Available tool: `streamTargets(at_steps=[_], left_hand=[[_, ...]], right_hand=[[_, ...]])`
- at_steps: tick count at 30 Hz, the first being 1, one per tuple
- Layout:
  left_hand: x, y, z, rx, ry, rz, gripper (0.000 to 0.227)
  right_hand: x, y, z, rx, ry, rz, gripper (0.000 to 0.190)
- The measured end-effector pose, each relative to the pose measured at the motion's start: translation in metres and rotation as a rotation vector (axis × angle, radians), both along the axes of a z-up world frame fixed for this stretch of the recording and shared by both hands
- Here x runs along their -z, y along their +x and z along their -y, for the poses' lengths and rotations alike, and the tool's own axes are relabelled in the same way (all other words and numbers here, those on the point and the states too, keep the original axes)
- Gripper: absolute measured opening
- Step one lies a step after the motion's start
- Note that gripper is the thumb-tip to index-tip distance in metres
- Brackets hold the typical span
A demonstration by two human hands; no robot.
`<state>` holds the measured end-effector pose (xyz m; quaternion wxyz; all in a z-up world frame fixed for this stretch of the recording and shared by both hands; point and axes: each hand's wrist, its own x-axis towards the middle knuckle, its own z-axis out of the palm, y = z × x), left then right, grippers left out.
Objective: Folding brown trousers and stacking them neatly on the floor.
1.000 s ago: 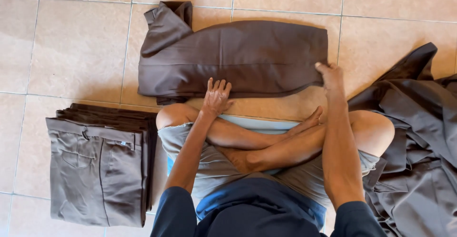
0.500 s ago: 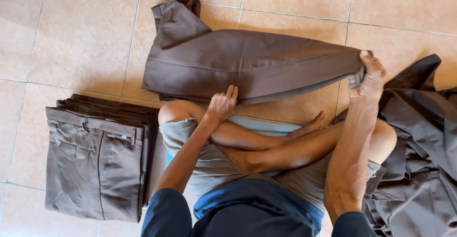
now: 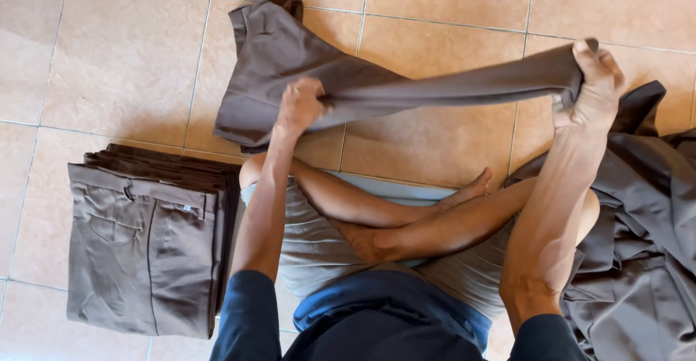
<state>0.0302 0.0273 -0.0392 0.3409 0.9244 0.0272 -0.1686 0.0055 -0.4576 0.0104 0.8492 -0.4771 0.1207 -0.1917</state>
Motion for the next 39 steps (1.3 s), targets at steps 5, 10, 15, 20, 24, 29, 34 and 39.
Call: streamTargets(at_steps=[5, 10, 15, 20, 24, 29, 34, 39], left_hand=[[-0.094, 0.029, 0.008, -0.172, -0.038, 1.283, 0.039], [-0.087, -0.008, 0.028, -0.361, -0.111, 1.304, 0.046], [0.092, -0.058, 0.026, -0.282, 0.074, 0.940, 0.046], [0.177, -0.063, 0.021, -0.180, 0.209, 0.207, 0.013], [0.195, -0.047, 0.023, -0.126, 0.454, 0.553, 0.022], [0.204, -0.050, 0.025, 0.050, 0.494, 0.593, 0.034], [0.198, -0.056, 0.037, 0.227, 0.396, 0.668, 0.040], [0.195, -0.055, 0.042, 0.300, 0.479, 0.723, 0.033]], right_hand=[[-0.030, 0.004, -0.002, -0.147, -0.123, 0.205, 0.010], [-0.008, -0.005, -0.002, -0.149, -0.134, 0.169, 0.015], [0.184, 0.010, 0.064, -0.097, -0.491, -0.375, 0.038], [0.285, 0.014, 0.077, -0.241, -1.280, -0.987, 0.038], [0.297, 0.023, 0.065, -0.152, -1.325, -1.096, 0.049], [0.308, 0.018, 0.067, -0.013, -1.259, -1.036, 0.031], [0.278, 0.013, 0.053, 0.138, -1.152, -0.972, 0.026], [0.277, 0.015, 0.046, 0.024, -1.027, -1.161, 0.047]])
